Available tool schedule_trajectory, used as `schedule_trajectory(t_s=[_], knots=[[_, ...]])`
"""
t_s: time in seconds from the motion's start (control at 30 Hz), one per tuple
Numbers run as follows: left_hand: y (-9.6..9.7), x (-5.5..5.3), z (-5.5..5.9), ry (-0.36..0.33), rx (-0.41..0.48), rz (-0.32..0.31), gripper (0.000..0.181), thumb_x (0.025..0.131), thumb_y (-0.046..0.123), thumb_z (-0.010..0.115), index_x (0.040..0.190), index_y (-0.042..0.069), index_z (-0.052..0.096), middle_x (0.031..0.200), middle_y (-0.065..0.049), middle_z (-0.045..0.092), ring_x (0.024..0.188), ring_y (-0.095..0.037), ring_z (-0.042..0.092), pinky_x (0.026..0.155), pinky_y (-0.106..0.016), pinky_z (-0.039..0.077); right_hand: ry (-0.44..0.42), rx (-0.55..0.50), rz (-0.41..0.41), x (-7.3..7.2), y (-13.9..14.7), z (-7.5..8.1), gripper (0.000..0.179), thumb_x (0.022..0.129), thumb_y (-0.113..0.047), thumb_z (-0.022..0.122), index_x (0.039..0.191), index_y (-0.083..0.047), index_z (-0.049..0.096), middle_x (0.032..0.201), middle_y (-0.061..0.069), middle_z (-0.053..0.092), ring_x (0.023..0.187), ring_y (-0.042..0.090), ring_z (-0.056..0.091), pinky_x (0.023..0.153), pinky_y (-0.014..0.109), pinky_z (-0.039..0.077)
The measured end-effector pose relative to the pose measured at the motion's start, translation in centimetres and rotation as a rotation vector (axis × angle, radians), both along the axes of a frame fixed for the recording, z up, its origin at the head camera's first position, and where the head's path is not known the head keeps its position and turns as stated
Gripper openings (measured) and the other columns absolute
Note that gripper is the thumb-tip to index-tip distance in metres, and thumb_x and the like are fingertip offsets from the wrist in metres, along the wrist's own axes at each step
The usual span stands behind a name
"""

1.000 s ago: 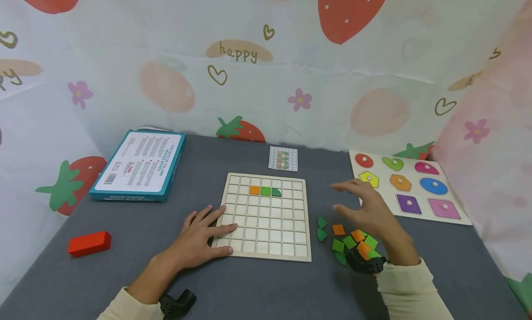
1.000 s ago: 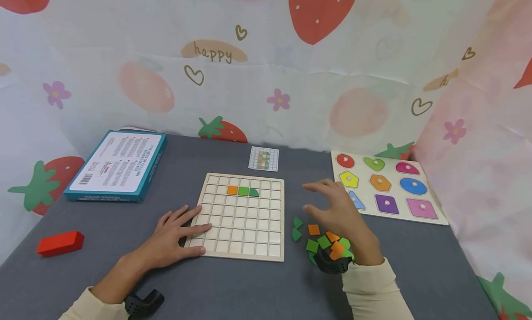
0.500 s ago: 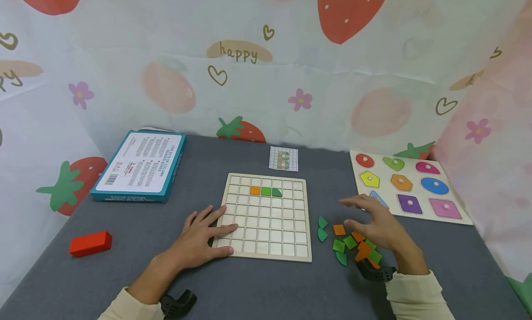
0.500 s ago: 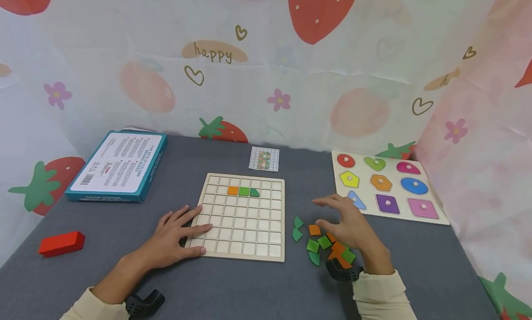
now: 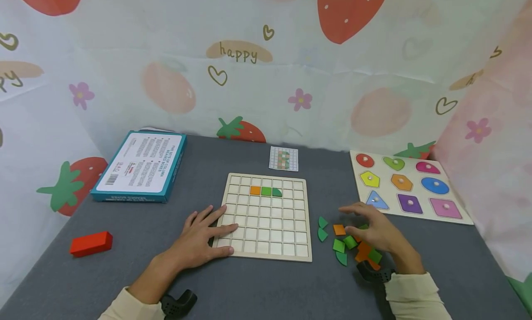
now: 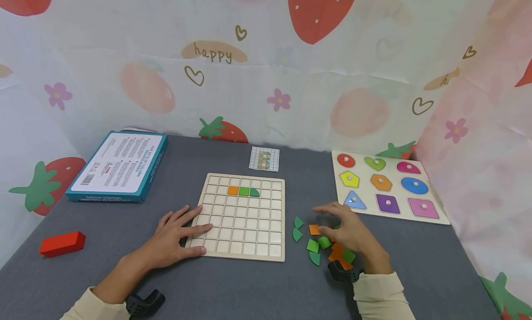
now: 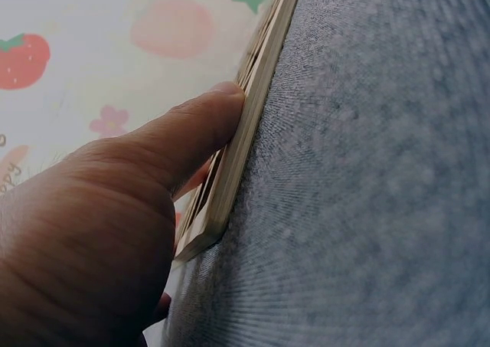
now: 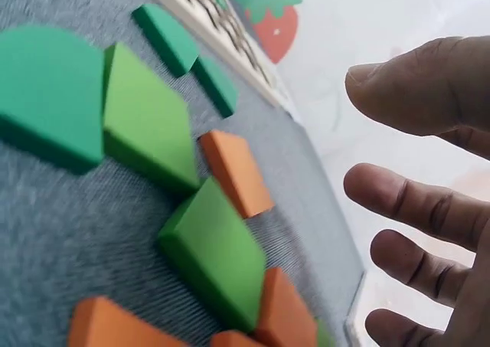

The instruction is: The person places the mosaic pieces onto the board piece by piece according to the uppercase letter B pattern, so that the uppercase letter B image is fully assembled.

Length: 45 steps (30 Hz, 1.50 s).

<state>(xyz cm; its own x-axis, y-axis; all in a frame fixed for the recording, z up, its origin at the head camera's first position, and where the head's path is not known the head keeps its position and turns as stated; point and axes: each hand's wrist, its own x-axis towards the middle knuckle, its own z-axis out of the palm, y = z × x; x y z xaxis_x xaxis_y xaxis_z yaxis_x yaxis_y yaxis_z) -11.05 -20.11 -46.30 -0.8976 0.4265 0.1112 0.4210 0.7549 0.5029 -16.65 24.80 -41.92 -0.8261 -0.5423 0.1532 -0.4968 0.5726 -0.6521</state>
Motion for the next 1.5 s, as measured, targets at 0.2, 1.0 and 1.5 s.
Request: schedule_trajectory(t_s=[0.2, 1.0, 1.5], knots=[[0.1, 0.0, -0.2, 0.007, 0.003, -0.002, 0.061, 0.084, 0.059, 0.065, 0.135, 0.027, 0.06, 0.154, -0.011, 0.029, 0.14, -0.043, 0.018, 0.103, -0.067, 0.007, -0.063, 0.021, 0.009, -0.4, 0.1, -0.7, 0.038, 0.088, -0.009, 0.072, 0.124, -0.004, 0.064, 0.121, 0.01, 0.059, 0.112, 0.033, 0.05, 0.095, 0.061, 0.036], [0.1, 0.1, 0.0, -0.002, 0.004, -0.006, 0.058, 0.086, 0.057, 0.065, 0.135, 0.026, 0.061, 0.154, -0.012, 0.03, 0.139, -0.044, 0.019, 0.103, -0.067, 0.008, 0.024, 0.196, -0.103, -0.3, -0.7, -2.0, 0.026, 0.083, -0.013, 0.074, 0.109, -0.013, 0.073, 0.112, 0.006, 0.055, 0.099, 0.029, 0.044, 0.08, 0.049, 0.04], [0.2, 0.1, 0.0, 0.009, 0.004, -0.014, 0.058, 0.086, 0.056, 0.065, 0.135, 0.026, 0.061, 0.154, -0.012, 0.03, 0.139, -0.044, 0.019, 0.103, -0.068, 0.009, 0.006, 0.226, -0.129, -0.2, -1.1, -1.5, 0.018, 0.082, -0.012, 0.075, 0.1, -0.015, 0.072, 0.108, 0.006, 0.054, 0.099, 0.032, 0.046, 0.08, 0.054, 0.041]])
